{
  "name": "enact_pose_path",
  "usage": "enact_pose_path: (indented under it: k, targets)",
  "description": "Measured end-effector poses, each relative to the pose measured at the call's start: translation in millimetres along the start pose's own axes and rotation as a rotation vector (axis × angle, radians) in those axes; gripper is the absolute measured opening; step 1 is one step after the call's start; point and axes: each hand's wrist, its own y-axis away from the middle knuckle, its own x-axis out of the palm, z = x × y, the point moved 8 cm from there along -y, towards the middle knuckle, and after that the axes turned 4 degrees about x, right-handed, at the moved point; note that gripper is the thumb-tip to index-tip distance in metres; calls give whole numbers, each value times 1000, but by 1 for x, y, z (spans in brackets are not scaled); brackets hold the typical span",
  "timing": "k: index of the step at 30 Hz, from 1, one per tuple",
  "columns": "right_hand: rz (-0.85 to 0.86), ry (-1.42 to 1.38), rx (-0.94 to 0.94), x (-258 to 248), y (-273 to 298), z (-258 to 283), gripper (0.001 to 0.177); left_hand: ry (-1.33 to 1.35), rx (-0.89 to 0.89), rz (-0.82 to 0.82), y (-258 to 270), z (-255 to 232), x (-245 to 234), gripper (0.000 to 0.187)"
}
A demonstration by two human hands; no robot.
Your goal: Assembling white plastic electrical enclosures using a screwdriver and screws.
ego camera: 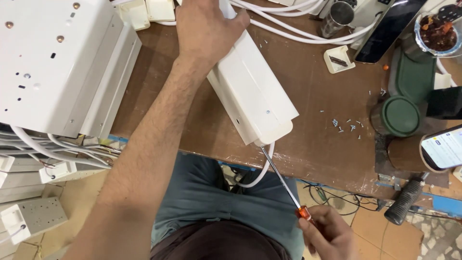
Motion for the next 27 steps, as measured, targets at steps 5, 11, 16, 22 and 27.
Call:
enact_pose_path:
  k: [5, 11, 16, 22, 27]
  targets:
    - [-291, 493, -682, -2, 19, 35, 24, -2, 23, -29, 1, -2, 2, 41]
    - [260, -385, 156, 6, -12, -30, 37, 26, -45, 55, -2, 2, 3, 42]
    - [-279, 655, -1023, 40, 50, 63, 32, 53, 14, -19, -3, -4, -5, 43]
    - [-115, 86, 8, -9, -1, -12, 29, -5, -67, 65, 0, 7, 7, 43]
    - [-169, 432, -102, -9, 7, 15, 24, 111, -24, 2, 1, -2, -12, 43]
